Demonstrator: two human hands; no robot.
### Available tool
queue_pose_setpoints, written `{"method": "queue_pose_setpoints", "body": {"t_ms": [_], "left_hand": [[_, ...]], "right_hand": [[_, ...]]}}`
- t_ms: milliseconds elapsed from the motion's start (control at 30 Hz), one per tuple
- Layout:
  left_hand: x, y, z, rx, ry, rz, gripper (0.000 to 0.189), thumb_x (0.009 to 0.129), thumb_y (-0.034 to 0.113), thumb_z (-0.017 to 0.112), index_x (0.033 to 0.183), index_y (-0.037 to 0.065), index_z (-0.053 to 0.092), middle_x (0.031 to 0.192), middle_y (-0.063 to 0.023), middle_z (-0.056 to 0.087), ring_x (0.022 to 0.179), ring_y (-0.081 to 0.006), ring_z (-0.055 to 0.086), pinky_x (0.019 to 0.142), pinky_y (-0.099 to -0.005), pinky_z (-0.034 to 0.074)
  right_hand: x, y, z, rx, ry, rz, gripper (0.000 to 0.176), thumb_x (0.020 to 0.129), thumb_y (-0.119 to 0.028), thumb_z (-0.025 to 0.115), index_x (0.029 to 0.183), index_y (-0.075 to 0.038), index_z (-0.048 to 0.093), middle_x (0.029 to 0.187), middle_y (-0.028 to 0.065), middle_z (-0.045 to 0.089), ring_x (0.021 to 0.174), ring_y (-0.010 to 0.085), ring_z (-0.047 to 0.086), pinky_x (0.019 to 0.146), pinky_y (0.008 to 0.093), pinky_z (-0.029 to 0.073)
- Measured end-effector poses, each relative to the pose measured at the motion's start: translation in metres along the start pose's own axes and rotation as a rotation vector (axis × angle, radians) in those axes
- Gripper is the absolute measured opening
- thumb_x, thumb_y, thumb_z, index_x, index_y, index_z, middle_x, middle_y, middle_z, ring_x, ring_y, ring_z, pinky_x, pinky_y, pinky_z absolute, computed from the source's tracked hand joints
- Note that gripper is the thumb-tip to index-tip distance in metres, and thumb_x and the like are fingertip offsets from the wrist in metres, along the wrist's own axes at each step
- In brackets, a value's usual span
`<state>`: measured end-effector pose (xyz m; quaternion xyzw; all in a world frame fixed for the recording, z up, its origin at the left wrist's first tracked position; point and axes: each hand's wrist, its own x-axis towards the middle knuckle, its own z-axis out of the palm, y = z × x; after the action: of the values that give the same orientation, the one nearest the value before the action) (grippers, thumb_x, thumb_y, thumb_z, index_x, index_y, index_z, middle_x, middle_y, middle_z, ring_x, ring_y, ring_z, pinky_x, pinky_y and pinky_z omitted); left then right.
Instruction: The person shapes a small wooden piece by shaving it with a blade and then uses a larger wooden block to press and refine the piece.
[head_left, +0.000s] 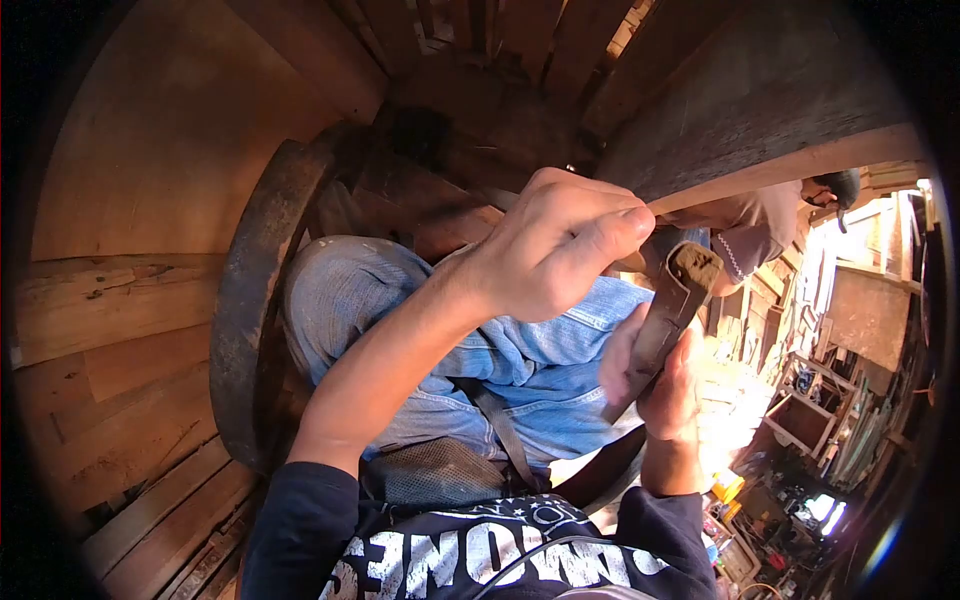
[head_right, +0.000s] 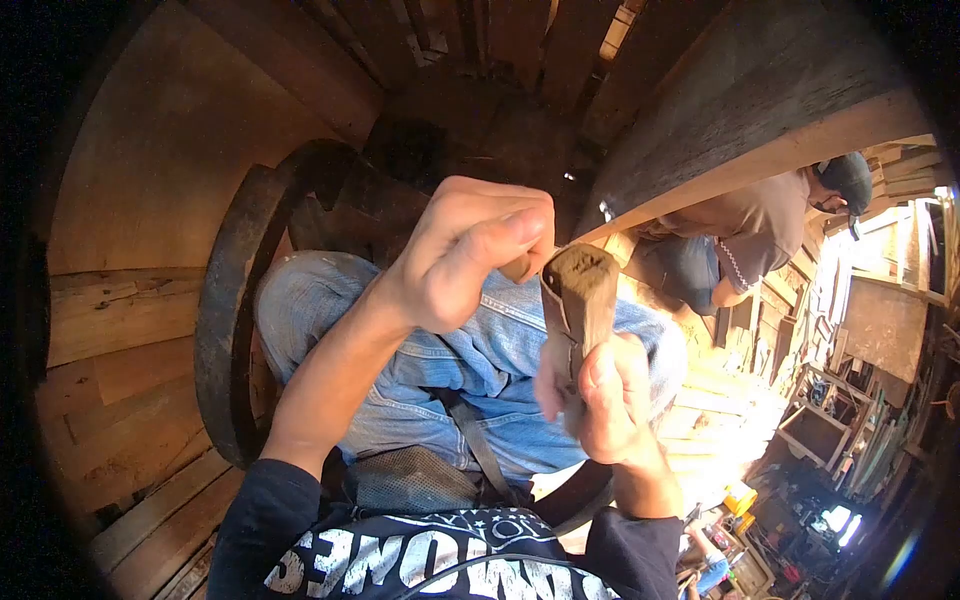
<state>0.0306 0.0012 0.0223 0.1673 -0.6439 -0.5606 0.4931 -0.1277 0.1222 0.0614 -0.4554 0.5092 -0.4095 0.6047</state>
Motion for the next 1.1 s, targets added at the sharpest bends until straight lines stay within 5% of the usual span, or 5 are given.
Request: {"method": "queue_pose_setpoints", "body": {"t_ms": [167, 300, 500, 733, 1100], "left_hand": [[-0.004, 0.005, -0.001, 0.030, 0.042, 0.035, 0.043, 0.091, 0.023, 0.038, 0.057, -0.001, 0.048, 0.051, -0.0078, 0.047, 0.043, -0.0168, 0.048, 0.044, -0.0292, 0.034], [-0.005, 0.003, 0.003, 0.049, 0.162, 0.118, 0.043, 0.092, 0.020, 0.039, 0.056, 0.000, 0.048, 0.049, -0.0074, 0.046, 0.039, -0.0188, 0.045, 0.041, -0.0294, 0.033], [-0.007, -0.009, 0.013, 0.134, 0.309, 0.328, 0.033, 0.093, 0.013, 0.040, 0.063, 0.000, 0.049, 0.052, -0.0075, 0.046, 0.039, -0.0197, 0.044, 0.039, -0.0302, 0.031], [-0.008, -0.006, 0.012, 0.190, 0.314, 0.324, 0.035, 0.093, 0.013, 0.045, 0.059, 0.005, 0.048, 0.052, -0.0084, 0.051, 0.042, -0.0263, 0.051, 0.043, -0.0342, 0.038], [-0.008, -0.006, 0.014, 0.161, 0.348, 0.329, 0.036, 0.093, 0.013, 0.046, 0.058, 0.004, 0.047, 0.052, -0.0101, 0.050, 0.043, -0.0293, 0.050, 0.043, -0.0357, 0.039]], "right_hand": [[0.005, 0.006, 0.022, 0.221, -0.026, 0.069, 0.066, 0.095, -0.059, 0.033, 0.076, 0.002, 0.052, 0.057, 0.0075, 0.051, 0.047, 0.0149, 0.049, 0.045, 0.0259, 0.039], [0.004, 0.010, 0.038, 0.430, -0.001, 0.049, 0.062, 0.096, -0.056, 0.037, 0.097, 0.005, 0.045, 0.059, 0.0066, 0.049, 0.047, 0.0134, 0.048, 0.044, 0.0250, 0.042], [0.003, 0.010, 0.041, 0.158, 0.026, -0.072, 0.053, 0.101, -0.043, 0.034, 0.102, 0.009, 0.044, 0.061, 0.0088, 0.053, 0.044, 0.0126, 0.047, 0.043, 0.0240, 0.041], [0.007, -0.003, 0.043, 0.081, 0.077, -0.118, 0.058, 0.099, -0.045, 0.036, 0.129, 0.002, 0.022, 0.064, 0.0115, 0.055, 0.044, 0.0131, 0.049, 0.043, 0.0221, 0.039], [0.012, -0.009, 0.048, -0.120, 0.189, -0.250, 0.057, 0.100, -0.034, 0.042, 0.135, 0.004, 0.019, 0.070, 0.0092, 0.054, 0.053, 0.0107, 0.049, 0.046, 0.0211, 0.036]]}}
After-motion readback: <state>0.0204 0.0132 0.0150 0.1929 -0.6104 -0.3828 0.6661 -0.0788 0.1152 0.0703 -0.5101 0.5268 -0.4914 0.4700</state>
